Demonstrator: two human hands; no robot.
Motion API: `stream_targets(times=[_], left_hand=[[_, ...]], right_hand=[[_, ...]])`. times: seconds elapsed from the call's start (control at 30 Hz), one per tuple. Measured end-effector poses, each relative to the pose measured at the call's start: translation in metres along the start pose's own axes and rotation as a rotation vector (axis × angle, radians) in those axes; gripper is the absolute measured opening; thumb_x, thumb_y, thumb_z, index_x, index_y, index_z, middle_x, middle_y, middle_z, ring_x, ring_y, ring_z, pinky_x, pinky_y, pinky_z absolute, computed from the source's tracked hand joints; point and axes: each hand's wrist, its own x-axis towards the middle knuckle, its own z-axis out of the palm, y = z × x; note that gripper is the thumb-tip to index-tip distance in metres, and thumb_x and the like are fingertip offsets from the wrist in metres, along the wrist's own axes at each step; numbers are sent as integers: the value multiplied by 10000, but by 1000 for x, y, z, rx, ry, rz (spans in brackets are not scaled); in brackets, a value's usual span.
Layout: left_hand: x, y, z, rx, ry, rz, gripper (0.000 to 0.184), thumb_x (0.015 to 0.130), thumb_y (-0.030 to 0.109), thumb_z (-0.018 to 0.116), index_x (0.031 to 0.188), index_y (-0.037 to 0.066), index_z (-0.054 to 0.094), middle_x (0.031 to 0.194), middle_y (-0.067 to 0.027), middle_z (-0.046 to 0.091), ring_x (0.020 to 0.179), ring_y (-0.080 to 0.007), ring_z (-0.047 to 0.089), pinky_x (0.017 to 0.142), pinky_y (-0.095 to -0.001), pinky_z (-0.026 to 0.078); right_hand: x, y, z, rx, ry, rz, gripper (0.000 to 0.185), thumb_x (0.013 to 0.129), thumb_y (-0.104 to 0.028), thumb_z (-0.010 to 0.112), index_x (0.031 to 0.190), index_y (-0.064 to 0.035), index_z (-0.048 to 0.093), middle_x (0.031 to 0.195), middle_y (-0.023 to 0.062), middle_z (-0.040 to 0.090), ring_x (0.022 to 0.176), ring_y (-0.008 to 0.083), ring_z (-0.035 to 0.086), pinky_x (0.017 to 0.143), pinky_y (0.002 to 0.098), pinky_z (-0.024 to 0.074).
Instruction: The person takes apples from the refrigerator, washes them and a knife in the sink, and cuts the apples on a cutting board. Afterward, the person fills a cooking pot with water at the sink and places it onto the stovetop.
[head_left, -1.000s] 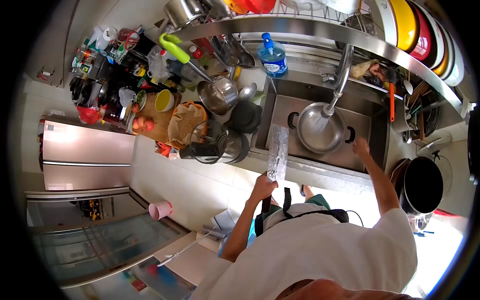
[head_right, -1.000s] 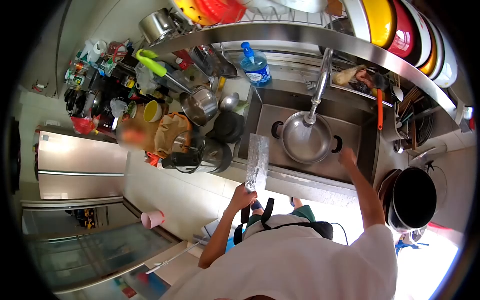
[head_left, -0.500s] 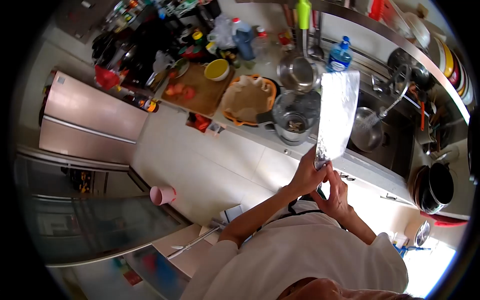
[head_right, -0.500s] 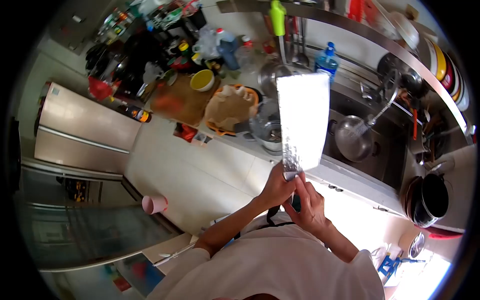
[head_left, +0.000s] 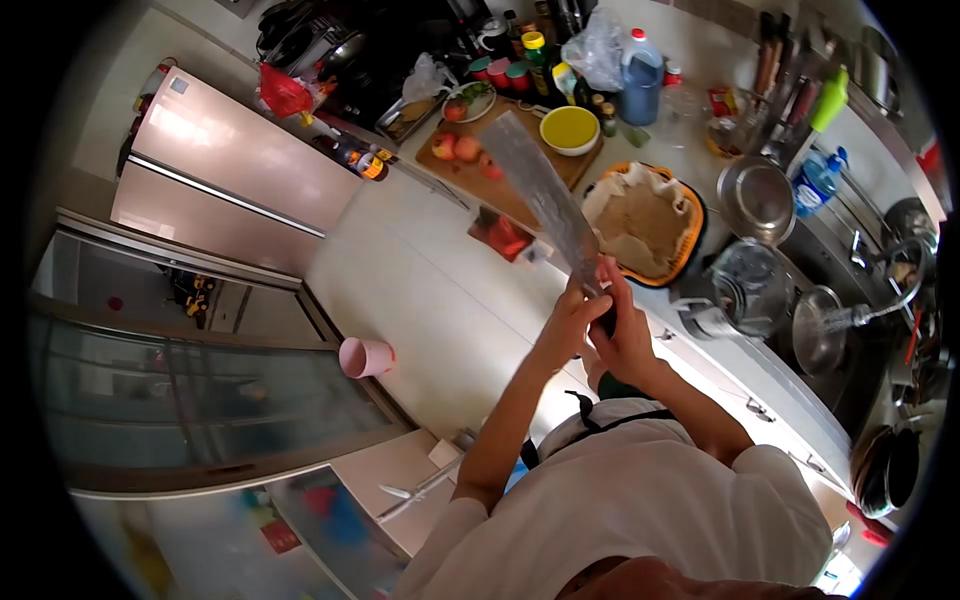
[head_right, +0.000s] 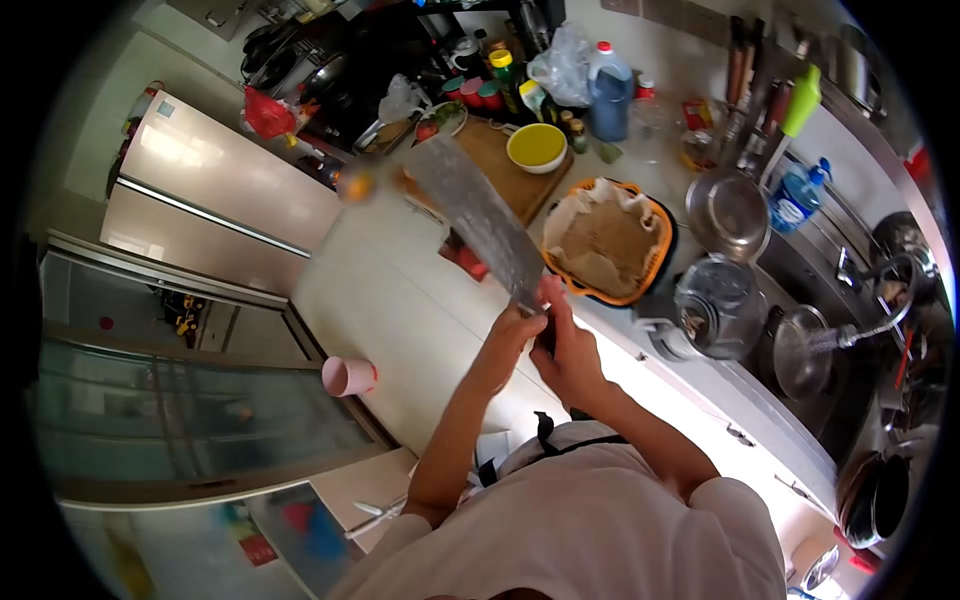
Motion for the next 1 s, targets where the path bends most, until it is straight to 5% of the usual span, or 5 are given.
stream_targets(times=[0.07, 0.17, 0.37, 0.53, 1.0], left_hand=[[21, 6, -44, 65, -158, 20, 457, 900, 141, 503, 1332, 29, 400, 1304, -104, 470, 1190, -194, 465, 1004, -333, 359], [61, 11, -117, 127, -204, -34, 483, 871, 9, 487, 1343, 55, 398, 1314, -72, 465, 1199, -179, 462, 985, -310, 383], [143, -38, -272, 302, 229, -194, 250, 896, 69, 544, 1141, 31, 573, 1061, -41, 620, 944, -128, 580, 809, -261, 468], [216, -74, -345, 366, 298, -181, 298, 870, 123, 610, 1142, 9, 567, 1069, -81, 611, 925, -145, 588, 786, -266, 481], [335, -97, -386, 291, -82, 9, 432, 832, 237, 692, 1164, 18, 524, 1083, -64, 571, 969, -171, 568, 856, -307, 457]], right_hand=[[37, 21, 18, 129, 39, 30, 805, 775, 34, 571, 1447, -87, 145, 860, 149, 596, 688, 238, 583, 610, 304, 449], [89, 45, 38, 186, 108, 133, 719, 804, -48, 637, 1416, -89, 262, 705, 59, 534, 599, 116, 488, 553, 259, 391], [209, 104, 73, 153, 181, 426, 228, 928, -168, 508, 1084, -6, 543, 464, 46, 476, 388, 116, 485, 389, 286, 355], [246, 117, 89, -300, 197, 153, 169, 878, -93, 507, 1010, 7, 535, 708, 243, 566, 653, 469, 541, 569, 473, 433], [273, 88, 206, -715, 150, 539, 250, 879, -50, 485, 1126, -18, 468, 791, 191, 603, 613, 367, 607, 520, 435, 490]])
